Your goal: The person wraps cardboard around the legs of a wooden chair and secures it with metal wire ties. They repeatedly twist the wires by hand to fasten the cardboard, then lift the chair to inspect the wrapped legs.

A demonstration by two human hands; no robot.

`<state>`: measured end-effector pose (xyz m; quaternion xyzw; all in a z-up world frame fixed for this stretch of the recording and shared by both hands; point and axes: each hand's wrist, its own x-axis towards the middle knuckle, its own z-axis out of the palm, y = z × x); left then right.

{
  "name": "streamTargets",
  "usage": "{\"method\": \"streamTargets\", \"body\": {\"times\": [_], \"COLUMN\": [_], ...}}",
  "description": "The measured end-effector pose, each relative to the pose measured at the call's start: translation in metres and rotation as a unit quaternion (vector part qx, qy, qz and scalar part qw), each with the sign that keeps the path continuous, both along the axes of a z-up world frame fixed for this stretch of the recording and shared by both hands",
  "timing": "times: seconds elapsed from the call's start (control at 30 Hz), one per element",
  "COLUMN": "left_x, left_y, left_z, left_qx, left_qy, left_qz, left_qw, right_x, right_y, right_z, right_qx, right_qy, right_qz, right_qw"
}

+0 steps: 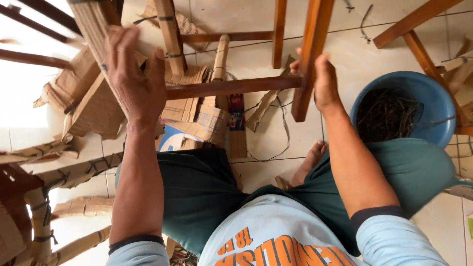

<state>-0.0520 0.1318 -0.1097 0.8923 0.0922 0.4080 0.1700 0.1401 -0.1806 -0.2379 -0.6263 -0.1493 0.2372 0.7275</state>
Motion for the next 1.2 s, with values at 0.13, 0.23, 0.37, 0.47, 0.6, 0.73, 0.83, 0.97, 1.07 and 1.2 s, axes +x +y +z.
{"method": "streamTargets", "body": {"times": [0.13,0.23,0.37,0.47,0.6,0.73,0.83,0.97,1.07,1.2], "left_x": [-0.029,-0.042,-0.05,-0.052,-0.038,-0.018,-0.008,0.003,0.008,0.006], "left_y": [-0.003,0.003,0.012,0.012,0.01,-0.005,-0.022,-0.035,-0.045,-0.04], "left_z": [0.001,0.0,-0.002,0.003,-0.003,0.008,0.022,0.026,0.024,0.021], "left_qx": [-0.02,-0.058,-0.066,-0.08,-0.104,-0.098,-0.1,-0.097,-0.109,-0.078], "left_qy": [-0.019,-0.028,-0.031,-0.036,-0.053,-0.054,-0.035,-0.021,-0.003,0.006], "left_qz": [-0.03,-0.026,0.003,0.008,0.021,-0.023,-0.056,-0.089,-0.106,-0.135], "left_qw": [0.999,0.998,0.997,0.996,0.993,0.993,0.993,0.991,0.988,0.988], "right_x": [-0.013,-0.048,-0.101,-0.141,-0.174,-0.178,-0.169,-0.144,-0.14,-0.153], "right_y": [0.0,0.01,0.048,0.059,0.077,0.076,0.06,0.051,0.029,0.021], "right_z": [-0.073,-0.151,-0.192,-0.241,-0.218,-0.259,-0.263,-0.173,-0.163,-0.095], "right_qx": [0.19,-0.097,-0.394,-0.508,-0.593,-0.607,-0.459,-0.437,-0.484,-0.587], "right_qy": [0.293,0.08,0.2,0.15,0.142,0.082,0.1,0.221,0.151,0.049], "right_qz": [-0.04,-0.071,0.122,0.185,0.218,0.247,0.169,0.046,0.178,0.328], "right_qw": [0.936,0.99,0.889,0.828,0.762,0.751,0.866,0.871,0.844,0.739]}}
